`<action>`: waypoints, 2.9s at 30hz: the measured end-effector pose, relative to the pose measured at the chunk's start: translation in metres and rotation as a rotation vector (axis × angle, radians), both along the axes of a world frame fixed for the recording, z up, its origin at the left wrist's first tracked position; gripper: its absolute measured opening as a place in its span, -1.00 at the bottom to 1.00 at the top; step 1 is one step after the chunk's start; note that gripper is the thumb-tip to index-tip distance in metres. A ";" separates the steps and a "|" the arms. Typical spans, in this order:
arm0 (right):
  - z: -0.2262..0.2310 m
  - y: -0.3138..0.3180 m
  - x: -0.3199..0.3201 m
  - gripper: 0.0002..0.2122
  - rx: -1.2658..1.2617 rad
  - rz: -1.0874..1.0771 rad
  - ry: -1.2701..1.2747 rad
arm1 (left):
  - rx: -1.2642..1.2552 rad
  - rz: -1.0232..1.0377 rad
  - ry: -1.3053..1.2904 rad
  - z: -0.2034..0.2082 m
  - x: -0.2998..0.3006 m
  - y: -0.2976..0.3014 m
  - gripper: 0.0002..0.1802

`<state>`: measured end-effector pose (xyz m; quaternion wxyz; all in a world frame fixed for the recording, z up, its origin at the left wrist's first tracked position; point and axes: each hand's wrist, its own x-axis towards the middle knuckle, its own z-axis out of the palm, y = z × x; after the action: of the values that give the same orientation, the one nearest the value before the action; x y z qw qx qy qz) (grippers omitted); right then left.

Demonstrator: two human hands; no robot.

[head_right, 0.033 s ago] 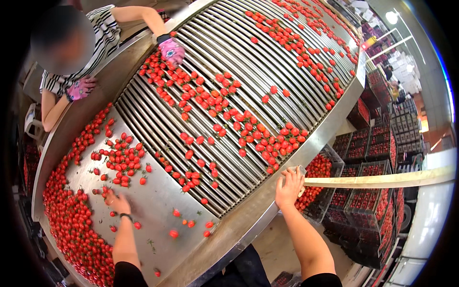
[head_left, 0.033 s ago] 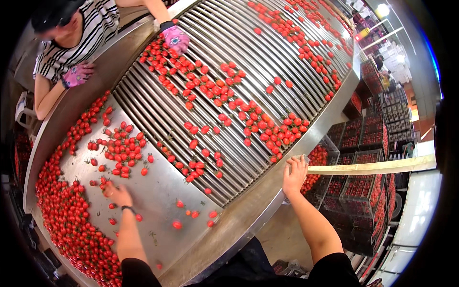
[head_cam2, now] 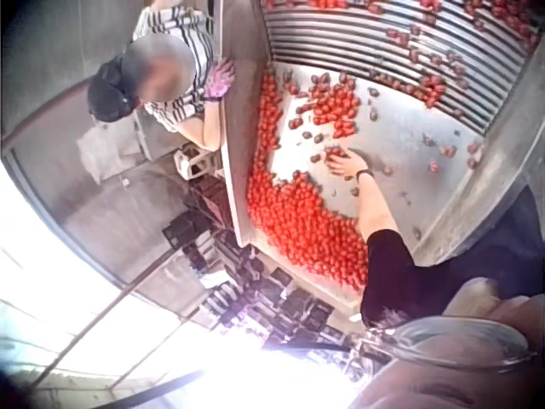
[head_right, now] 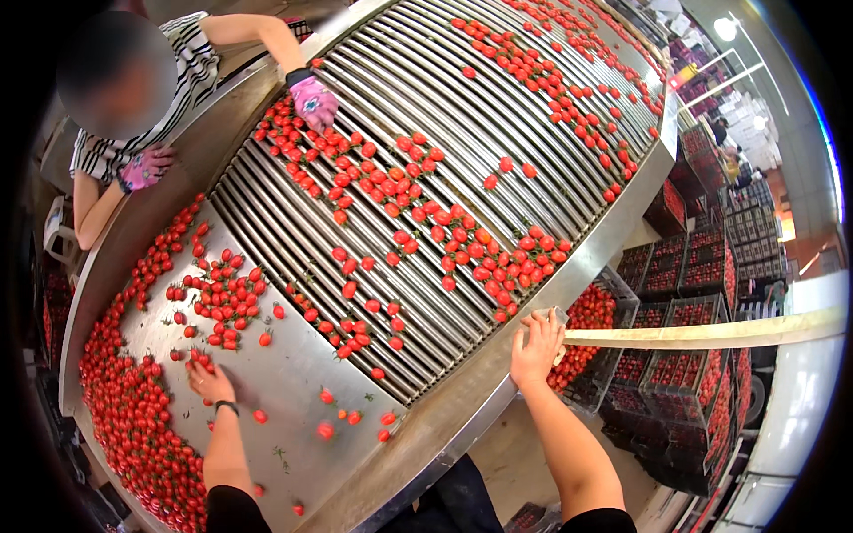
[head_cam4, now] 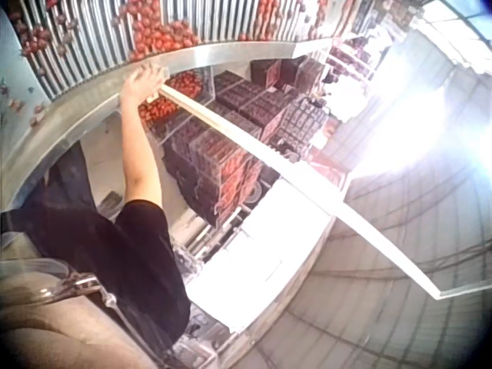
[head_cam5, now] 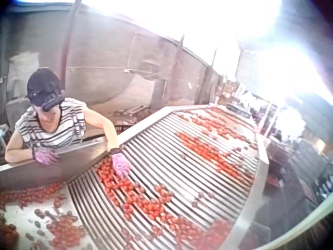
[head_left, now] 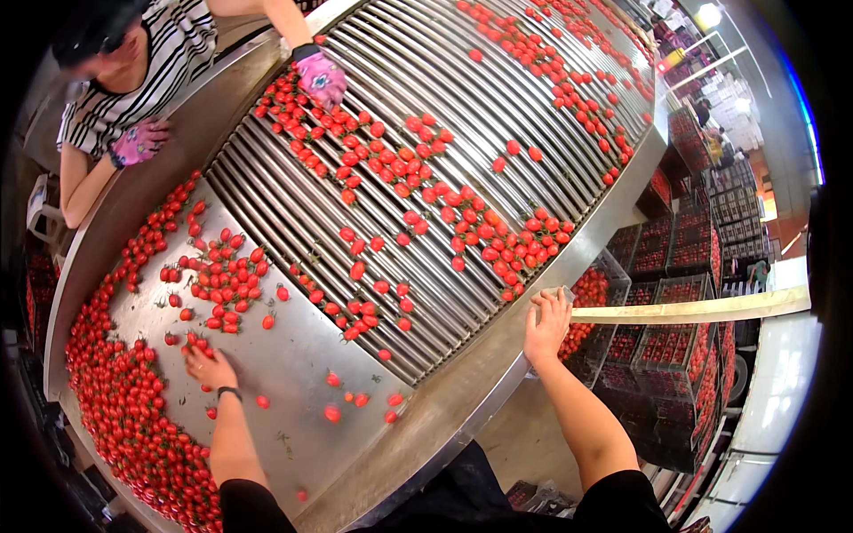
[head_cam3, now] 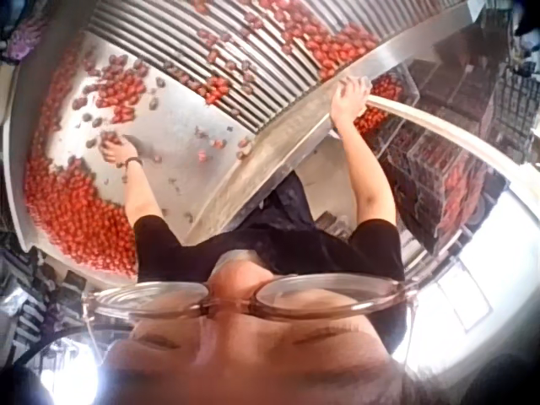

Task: The person sorts tomatoes on a conveyor belt by hand, then lifts a full crate of tomatoes and places it on a stack of other crates.

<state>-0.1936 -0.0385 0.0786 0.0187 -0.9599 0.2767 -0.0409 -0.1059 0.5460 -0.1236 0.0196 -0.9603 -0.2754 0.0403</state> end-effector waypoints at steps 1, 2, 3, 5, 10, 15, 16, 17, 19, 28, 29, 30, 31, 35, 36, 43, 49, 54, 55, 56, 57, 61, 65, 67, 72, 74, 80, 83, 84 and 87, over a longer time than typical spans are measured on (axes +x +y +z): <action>0.000 0.001 0.000 -0.85 0.013 -0.011 0.002 | 0.022 0.077 0.041 0.004 0.005 0.000 -0.40; 0.001 0.001 -0.002 -0.85 0.019 -0.019 0.010 | 0.043 0.153 0.083 0.004 0.011 -0.002 -0.39; 0.003 0.003 -0.002 -0.84 0.028 -0.020 0.012 | 0.055 0.175 0.082 0.003 0.021 -0.007 -0.38; 0.007 0.008 0.001 -0.85 0.044 -0.012 0.005 | -0.121 0.026 -0.064 -0.025 0.038 -0.014 -0.39; -0.001 0.021 0.014 -0.86 0.074 0.013 -0.018 | -0.770 -0.318 -0.337 -0.080 0.106 -0.128 -0.40; 0.000 0.018 0.001 -0.86 0.061 -0.028 0.014 | -1.050 -0.660 -0.259 0.016 0.091 -0.222 -0.42; 0.000 0.019 0.000 -0.86 0.057 -0.026 0.016 | -0.953 -0.638 -0.260 0.017 0.077 -0.213 -0.43; -0.001 0.019 0.000 -0.87 0.052 -0.023 0.016 | -0.795 -0.537 -0.247 0.012 0.060 -0.199 -0.44; -0.003 0.018 -0.003 -0.87 0.042 -0.014 0.006 | -0.608 -0.327 -0.210 -0.004 0.024 -0.170 -0.47; -0.016 0.027 -0.004 -0.87 0.019 0.039 0.009 | -1.103 -0.380 -0.032 -0.007 -0.102 -0.271 -0.40; -0.017 0.027 -0.004 -0.87 0.017 0.040 0.012 | -1.193 -0.415 -0.051 -0.001 -0.106 -0.284 -0.41; -0.018 0.028 -0.005 -0.87 0.015 0.042 0.014 | -1.264 -0.513 -0.040 0.005 -0.112 -0.291 -0.41; -0.019 0.026 -0.008 -0.87 0.011 0.039 0.022 | -1.321 -0.555 0.014 0.018 -0.114 -0.298 -0.41; -0.027 0.022 -0.019 -0.88 0.000 0.030 0.012 | -1.186 -0.556 0.055 0.037 -0.102 -0.266 -0.48; -0.028 0.023 -0.018 -0.88 0.002 0.041 0.008 | -1.001 -0.504 -0.021 0.034 -0.101 -0.245 -0.52; -0.037 0.029 -0.020 -0.87 0.002 0.064 -0.024 | -0.655 -0.253 -0.112 -0.003 -0.134 -0.155 -0.54; -0.046 0.028 -0.028 -0.88 -0.027 0.058 -0.039 | -0.914 -0.513 -0.243 -0.010 -0.033 -0.214 -0.62; -0.053 0.035 -0.023 -0.88 -0.028 0.068 -0.056 | -0.690 -0.817 -0.299 -0.029 0.087 -0.260 -0.66; -0.053 0.037 -0.021 -0.88 -0.029 0.068 -0.071 | -0.599 -0.842 -0.292 -0.036 0.102 -0.261 -0.65; -0.055 0.037 -0.024 -0.88 -0.028 0.055 -0.069 | -0.533 -0.834 -0.153 -0.037 0.110 -0.266 -0.71; -0.057 0.036 -0.025 -0.89 -0.031 0.052 -0.084 | -0.439 -0.896 -0.129 -0.039 0.115 -0.267 -0.76; -0.058 0.036 -0.029 -0.90 -0.005 0.031 -0.096 | -0.735 -0.702 -0.249 -0.036 0.113 -0.271 -0.79; -0.063 0.043 -0.029 -0.91 0.009 0.020 -0.114 | -1.859 0.293 -0.360 -0.040 0.090 -0.263 -0.72; -0.066 0.041 -0.030 -0.91 0.008 0.021 -0.122 | -2.233 0.460 -0.341 -0.040 0.051 -0.261 -0.75; -0.075 0.039 -0.035 -0.91 -0.005 0.003 -0.137 | -1.634 -0.116 0.275 -0.040 -0.057 -0.279 -0.78; -0.077 0.045 -0.030 -0.90 0.003 0.017 -0.138 | -1.374 -0.338 0.288 -0.062 -0.096 -0.271 -0.74; -0.086 0.045 -0.036 -0.87 -0.042 0.001 -0.112 | -1.265 -0.553 0.203 -0.044 -0.137 -0.297 -0.77; -0.089 0.047 -0.038 -0.87 -0.058 -0.002 -0.101 | -1.261 -0.570 0.254 -0.040 -0.139 -0.304 -0.78; -0.089 0.049 -0.037 -0.86 -0.056 -0.002 -0.099 | -1.291 -0.561 0.252 -0.042 -0.141 -0.304 -0.76; -0.092 0.047 -0.040 -0.86 -0.071 -0.013 -0.075 | -1.327 -0.536 0.261 -0.049 -0.143 -0.305 -0.73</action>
<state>-0.2334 0.0088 -0.0136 -0.0054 -0.9559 0.2804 -0.0867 -0.2491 0.2408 -0.1723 -0.5252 -0.7916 0.0564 0.3071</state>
